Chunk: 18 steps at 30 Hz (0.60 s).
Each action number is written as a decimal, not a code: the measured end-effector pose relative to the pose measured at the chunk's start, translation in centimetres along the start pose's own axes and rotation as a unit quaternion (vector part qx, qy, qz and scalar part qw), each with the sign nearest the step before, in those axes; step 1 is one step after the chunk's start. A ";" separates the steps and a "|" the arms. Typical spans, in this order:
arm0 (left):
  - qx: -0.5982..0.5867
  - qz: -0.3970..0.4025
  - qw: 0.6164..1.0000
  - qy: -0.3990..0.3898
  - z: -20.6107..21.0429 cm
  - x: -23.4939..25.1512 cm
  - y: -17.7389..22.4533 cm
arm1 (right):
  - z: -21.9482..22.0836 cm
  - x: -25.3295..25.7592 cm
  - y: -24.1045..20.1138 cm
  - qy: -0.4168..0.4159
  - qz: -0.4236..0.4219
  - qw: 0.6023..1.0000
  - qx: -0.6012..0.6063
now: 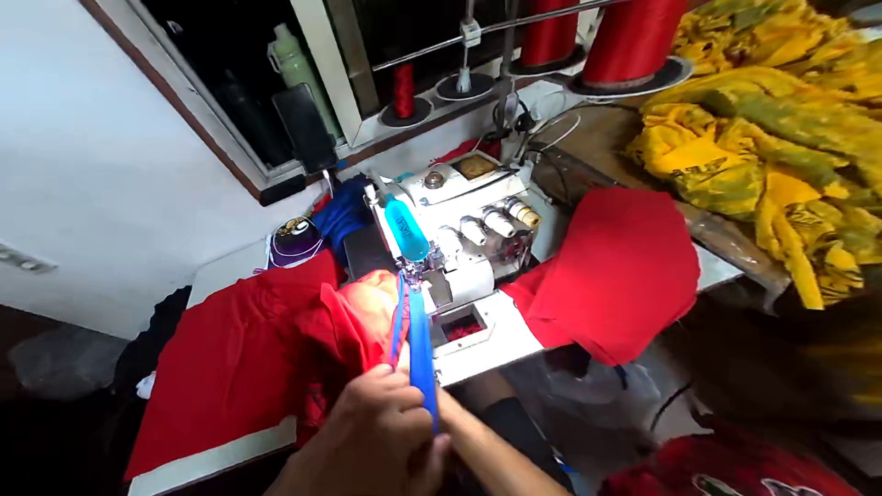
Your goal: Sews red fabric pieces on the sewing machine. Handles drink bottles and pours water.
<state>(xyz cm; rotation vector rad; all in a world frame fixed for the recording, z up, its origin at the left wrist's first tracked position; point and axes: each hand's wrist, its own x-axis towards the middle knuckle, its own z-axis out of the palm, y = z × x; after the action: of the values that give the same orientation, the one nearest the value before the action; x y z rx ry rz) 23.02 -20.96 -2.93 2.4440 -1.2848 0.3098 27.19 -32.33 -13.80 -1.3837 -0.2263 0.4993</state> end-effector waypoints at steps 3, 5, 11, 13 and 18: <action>0.082 -0.088 0.992 0.028 0.5 -2.6 -1.4 | -4.1 -1.5 1.8 0.169 -0.158 0.955 -0.187; 0.074 -0.118 0.990 0.037 1.4 -3.6 -1.4 | -4.6 -2.8 2.3 0.247 -0.279 0.893 -0.253; 0.148 -0.096 0.984 -0.017 -0.7 -1.8 -0.8 | -4.3 -3.6 0.8 0.129 -0.360 0.806 -0.451; 0.177 -0.143 0.972 -0.061 0.3 -2.7 -0.8 | -5.4 -4.9 0.6 0.139 -0.322 0.820 -0.453; 0.190 -0.190 0.963 0.027 3.0 -1.9 1.0 | -6.5 -4.0 -1.3 0.228 -0.269 0.842 -0.408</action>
<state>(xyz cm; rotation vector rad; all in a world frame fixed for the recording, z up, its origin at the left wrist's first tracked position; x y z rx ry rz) 21.22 -21.28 -6.12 2.9093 -0.7570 0.5533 26.83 -40.05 -13.18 -2.1151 -0.4492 -0.4761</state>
